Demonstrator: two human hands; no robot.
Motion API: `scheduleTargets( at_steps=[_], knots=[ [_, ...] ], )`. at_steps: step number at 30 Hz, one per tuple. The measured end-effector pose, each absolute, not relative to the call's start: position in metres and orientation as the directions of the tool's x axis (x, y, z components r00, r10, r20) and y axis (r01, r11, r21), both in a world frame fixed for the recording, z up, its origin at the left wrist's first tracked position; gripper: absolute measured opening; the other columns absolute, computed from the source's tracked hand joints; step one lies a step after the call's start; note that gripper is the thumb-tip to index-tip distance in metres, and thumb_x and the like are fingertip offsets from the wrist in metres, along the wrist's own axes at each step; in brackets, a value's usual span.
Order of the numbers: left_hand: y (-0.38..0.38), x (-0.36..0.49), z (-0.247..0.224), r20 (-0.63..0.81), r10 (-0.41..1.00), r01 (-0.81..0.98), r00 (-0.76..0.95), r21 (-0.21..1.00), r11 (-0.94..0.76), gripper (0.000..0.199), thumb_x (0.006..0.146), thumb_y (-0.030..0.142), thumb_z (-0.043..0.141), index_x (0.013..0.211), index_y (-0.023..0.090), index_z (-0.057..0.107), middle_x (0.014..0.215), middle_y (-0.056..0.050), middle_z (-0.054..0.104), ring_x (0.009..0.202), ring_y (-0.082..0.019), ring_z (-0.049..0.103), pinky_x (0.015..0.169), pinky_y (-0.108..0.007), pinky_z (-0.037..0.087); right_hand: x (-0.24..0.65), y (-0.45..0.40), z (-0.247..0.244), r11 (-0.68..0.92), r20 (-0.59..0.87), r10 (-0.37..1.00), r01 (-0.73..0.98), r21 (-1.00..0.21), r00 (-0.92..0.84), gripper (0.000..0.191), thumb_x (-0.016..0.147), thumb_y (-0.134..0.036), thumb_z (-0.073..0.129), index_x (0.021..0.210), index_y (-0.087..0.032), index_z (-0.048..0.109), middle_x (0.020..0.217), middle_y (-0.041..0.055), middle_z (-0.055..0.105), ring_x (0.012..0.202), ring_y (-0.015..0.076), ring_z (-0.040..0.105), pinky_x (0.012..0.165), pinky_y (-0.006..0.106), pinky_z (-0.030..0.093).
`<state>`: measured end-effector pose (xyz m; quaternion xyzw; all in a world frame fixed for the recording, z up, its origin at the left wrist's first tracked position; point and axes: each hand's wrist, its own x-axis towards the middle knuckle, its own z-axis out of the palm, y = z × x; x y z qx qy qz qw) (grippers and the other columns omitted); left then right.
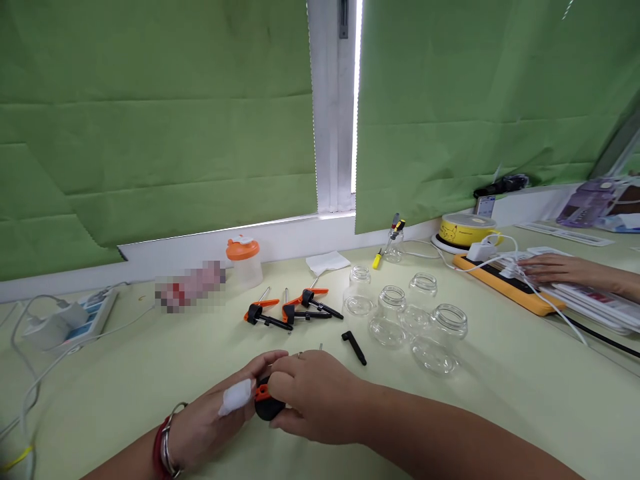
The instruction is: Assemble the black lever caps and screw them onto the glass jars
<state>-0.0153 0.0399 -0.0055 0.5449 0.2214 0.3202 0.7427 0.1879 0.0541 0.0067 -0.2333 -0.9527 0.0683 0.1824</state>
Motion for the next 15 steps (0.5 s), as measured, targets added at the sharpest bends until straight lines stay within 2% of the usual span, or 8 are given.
scheduleTargets(
  at_steps=[3,7,11,15],
  knots=[
    [0.040,-0.014,-0.009,0.055,0.736,-0.225,0.675,0.965,0.134,0.043,0.096,0.039,0.030,0.130,0.019,0.047,0.135,-0.011,0.047,0.128,-0.027,0.036,0.108,-0.046,0.024,0.190,0.053,0.010,0.915,0.353,0.403,0.386,-0.122,-0.844,0.015,0.085,-0.033,0.058,0.090,-0.020,0.053,0.117,0.0026,0.061,0.088,0.0154,0.060,0.072,0.028,0.040],
    [0.039,-0.015,-0.006,0.031,0.746,-0.096,0.666,0.994,0.044,0.043,0.097,0.038,0.028,0.128,0.020,0.051,0.132,-0.009,0.052,0.126,-0.025,0.039,0.109,-0.044,0.023,0.190,0.051,0.011,0.921,0.347,0.368,0.389,-0.011,-0.863,0.012,0.089,-0.032,0.049,0.088,-0.020,0.052,0.134,0.0002,0.050,0.087,0.0143,0.058,0.075,0.030,0.041],
    [0.038,-0.014,0.005,0.027,0.744,0.024,0.667,0.998,-0.058,0.039,0.095,0.038,0.037,0.127,0.021,0.052,0.131,-0.008,0.053,0.122,-0.024,0.043,0.108,-0.042,0.027,0.190,0.052,0.008,0.918,0.321,0.357,0.394,0.055,-0.877,0.012,0.089,-0.032,0.049,0.087,-0.020,0.051,0.122,0.0026,0.057,0.077,0.0140,0.056,0.070,0.030,0.041],
    [0.037,-0.011,0.014,0.012,0.755,0.039,0.656,0.998,-0.049,0.036,0.091,0.034,0.048,0.123,0.020,0.055,0.126,-0.007,0.055,0.112,-0.023,0.048,0.101,-0.040,0.034,0.189,0.055,0.006,0.915,0.319,0.367,0.401,0.045,-0.874,0.016,0.089,-0.036,0.052,0.091,-0.020,0.052,0.115,0.0045,0.060,0.078,0.0157,0.056,0.071,0.031,0.042]
  ],
)
